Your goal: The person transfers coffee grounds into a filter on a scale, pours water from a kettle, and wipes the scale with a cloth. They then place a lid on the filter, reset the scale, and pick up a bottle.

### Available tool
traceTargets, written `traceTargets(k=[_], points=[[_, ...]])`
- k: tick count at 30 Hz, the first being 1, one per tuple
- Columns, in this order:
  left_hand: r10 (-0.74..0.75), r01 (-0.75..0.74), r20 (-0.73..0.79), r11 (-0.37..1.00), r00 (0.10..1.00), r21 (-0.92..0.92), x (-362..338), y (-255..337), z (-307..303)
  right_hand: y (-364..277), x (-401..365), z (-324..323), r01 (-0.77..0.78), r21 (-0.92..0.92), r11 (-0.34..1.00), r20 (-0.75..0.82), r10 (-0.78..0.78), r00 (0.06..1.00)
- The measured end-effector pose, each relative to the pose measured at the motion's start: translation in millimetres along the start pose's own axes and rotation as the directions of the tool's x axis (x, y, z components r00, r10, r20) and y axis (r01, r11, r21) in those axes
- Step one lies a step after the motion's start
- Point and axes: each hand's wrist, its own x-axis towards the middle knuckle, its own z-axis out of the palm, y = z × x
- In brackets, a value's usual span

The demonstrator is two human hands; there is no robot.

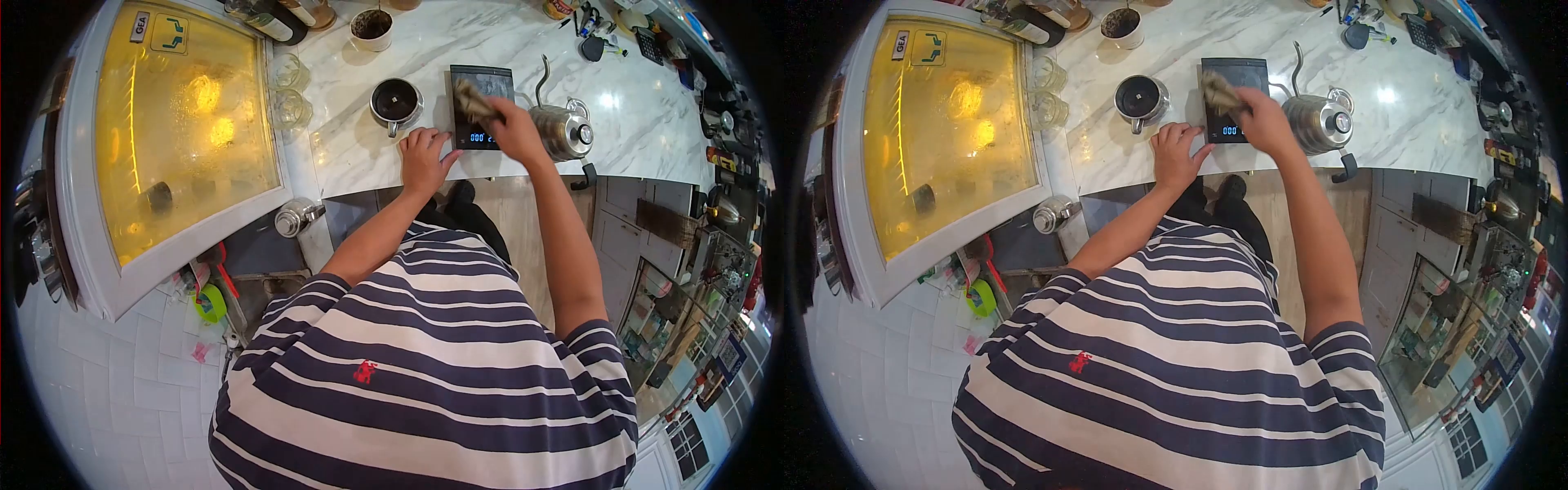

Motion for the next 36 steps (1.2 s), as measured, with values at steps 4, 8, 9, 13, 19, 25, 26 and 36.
traceTargets(k=[4,8,9,13,19,25,26,36], points=[[0.005,-0.005,-0.006,1.0,1.0,-0.005,0.4,1.7,-1.0,6.2,46.3,-7.4,0.027,-0.234,0.972,-0.226,-0.082,0.971],[0.021,-0.021,-0.019,1.0,1.0,0.002,0.7,1.2,-1.2,11.6,66.8,1.1,0.071,-0.477,0.876,-0.162,-0.167,0.973],[0.02,-0.02,-0.012,1.0,1.0,0.009,0.3,1.3,-0.8,13.7,65.3,3.2,0.082,-0.54,0.838,-0.108,-0.166,0.98],[0.017,-0.017,-0.002,1.0,1.0,0.016,0.6,-0.4,-0.4,16.7,29.8,16.6,0.198,-0.577,0.793,-0.059,-0.283,0.957],[0.008,-0.009,0.021,0.999,1.0,0.037,1.6,0.2,-1.2,3.0,-39.9,15.8,0.037,-0.046,0.998,-0.103,-0.041,0.994],[0.029,-0.029,-0.018,0.999,0.999,0.028,-0.3,-0.5,0.1,5.7,-54.0,6.9,-0.149,-0.156,0.977,-0.473,0.059,0.879],[0.032,-0.031,-0.024,0.999,0.999,0.023,0.0,0.3,0.7,7.1,-55.8,8.8,-0.167,-0.128,0.978,-0.479,0.087,0.873],[0.02,-0.02,-0.01,1.0,1.0,0.001,1.2,2.2,-3.7,-14.0,-49.5,49.1,-0.16,-0.423,0.892,-0.32,0.018,0.947]])
